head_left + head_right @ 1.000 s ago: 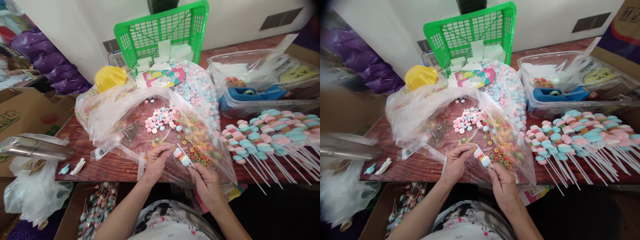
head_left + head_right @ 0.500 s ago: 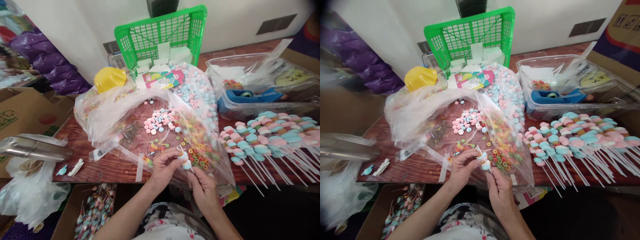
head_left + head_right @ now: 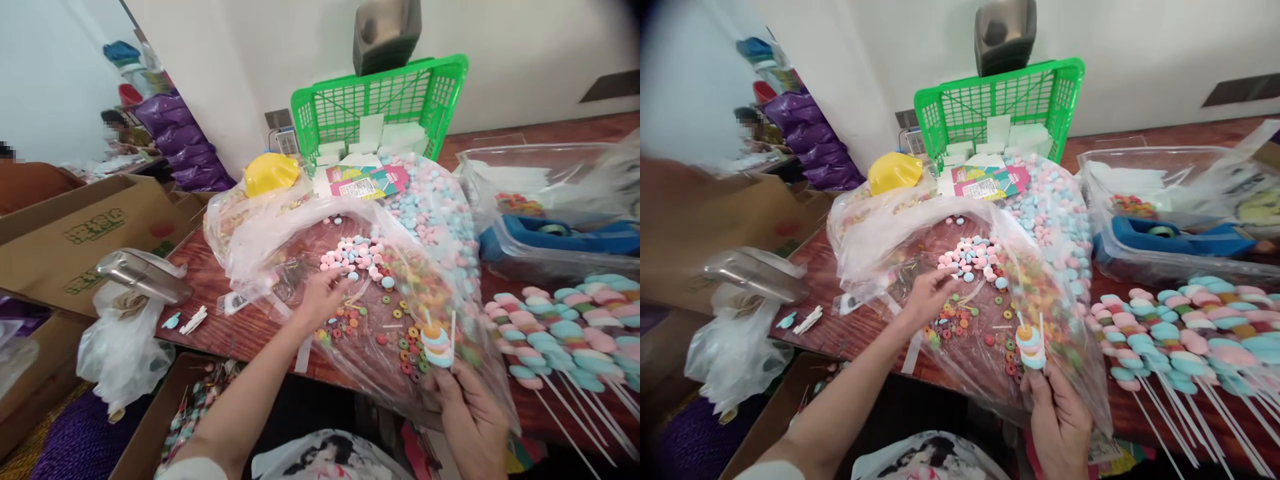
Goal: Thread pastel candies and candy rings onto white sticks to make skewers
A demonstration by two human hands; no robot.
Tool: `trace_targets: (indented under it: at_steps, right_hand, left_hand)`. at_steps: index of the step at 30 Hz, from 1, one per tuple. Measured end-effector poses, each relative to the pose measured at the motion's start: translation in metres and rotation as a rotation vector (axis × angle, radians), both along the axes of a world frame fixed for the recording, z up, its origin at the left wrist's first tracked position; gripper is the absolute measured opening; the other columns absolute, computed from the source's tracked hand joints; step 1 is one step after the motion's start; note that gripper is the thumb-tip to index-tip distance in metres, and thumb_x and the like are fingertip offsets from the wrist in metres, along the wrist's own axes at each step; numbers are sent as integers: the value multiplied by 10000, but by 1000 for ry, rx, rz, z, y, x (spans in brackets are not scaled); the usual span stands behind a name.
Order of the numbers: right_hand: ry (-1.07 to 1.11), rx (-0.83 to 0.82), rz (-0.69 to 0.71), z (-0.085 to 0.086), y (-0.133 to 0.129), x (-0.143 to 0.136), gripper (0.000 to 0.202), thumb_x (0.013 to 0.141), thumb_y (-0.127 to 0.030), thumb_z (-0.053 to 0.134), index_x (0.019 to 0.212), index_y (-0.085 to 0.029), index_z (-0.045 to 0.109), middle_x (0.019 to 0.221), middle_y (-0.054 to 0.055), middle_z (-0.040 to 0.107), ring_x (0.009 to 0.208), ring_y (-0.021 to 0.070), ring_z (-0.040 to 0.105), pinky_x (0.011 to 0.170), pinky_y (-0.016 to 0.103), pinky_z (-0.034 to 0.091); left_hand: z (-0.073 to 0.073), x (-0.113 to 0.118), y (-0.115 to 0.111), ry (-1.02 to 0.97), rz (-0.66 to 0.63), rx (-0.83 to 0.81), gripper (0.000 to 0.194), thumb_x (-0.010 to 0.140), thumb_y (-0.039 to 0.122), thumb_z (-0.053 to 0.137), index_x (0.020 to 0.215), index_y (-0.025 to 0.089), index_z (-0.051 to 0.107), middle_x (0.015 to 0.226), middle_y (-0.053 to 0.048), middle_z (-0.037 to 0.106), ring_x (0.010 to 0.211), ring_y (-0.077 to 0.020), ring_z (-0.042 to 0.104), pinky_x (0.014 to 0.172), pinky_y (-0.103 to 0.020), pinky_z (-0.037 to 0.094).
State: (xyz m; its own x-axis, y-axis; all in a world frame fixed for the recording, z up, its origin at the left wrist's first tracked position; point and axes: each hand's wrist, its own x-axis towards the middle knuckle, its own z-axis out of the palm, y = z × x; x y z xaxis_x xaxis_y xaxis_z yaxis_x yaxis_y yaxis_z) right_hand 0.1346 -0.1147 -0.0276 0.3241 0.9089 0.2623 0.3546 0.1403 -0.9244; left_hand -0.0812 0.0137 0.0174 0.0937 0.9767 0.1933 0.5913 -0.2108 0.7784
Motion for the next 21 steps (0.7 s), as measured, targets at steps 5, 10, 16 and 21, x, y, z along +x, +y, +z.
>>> trace_targets:
  at_steps: [5,10,16,21]
  right_hand:
    - [-155,190,29,-2,2,-3,239,864,-321,561,710,-167,660,545,-12,612,456,110,572,490,175,480]
    - [-241,316,12,-11,4,-1,161,865,-245,572,906,-144,691,582,2,669,446,120,615,479,178,504]
    - [-280,396,77,-8,4,-5,143,859,-159,576,953,-165,685,718,31,722,572,136,683,581,189,542]
    - [-278,396,82,-6,5,-4,155,860,-143,574,977,-167,674,698,15,704,551,118,664,562,177,525]
  left_hand:
    - [-12,-24,39,584,-67,189,116,793,164,564,730,167,662,870,-88,634,909,-228,569,838,-363,466]
    - [-27,-16,32,557,-146,271,166,739,60,513,742,173,634,754,-42,632,765,-171,574,744,-284,466]
    - [-27,-19,65,554,-136,343,276,789,56,444,920,166,660,864,-80,667,842,-189,606,784,-316,477]
    - [-32,-19,62,614,-279,332,268,711,13,481,846,165,655,823,-95,652,835,-208,600,771,-330,493]
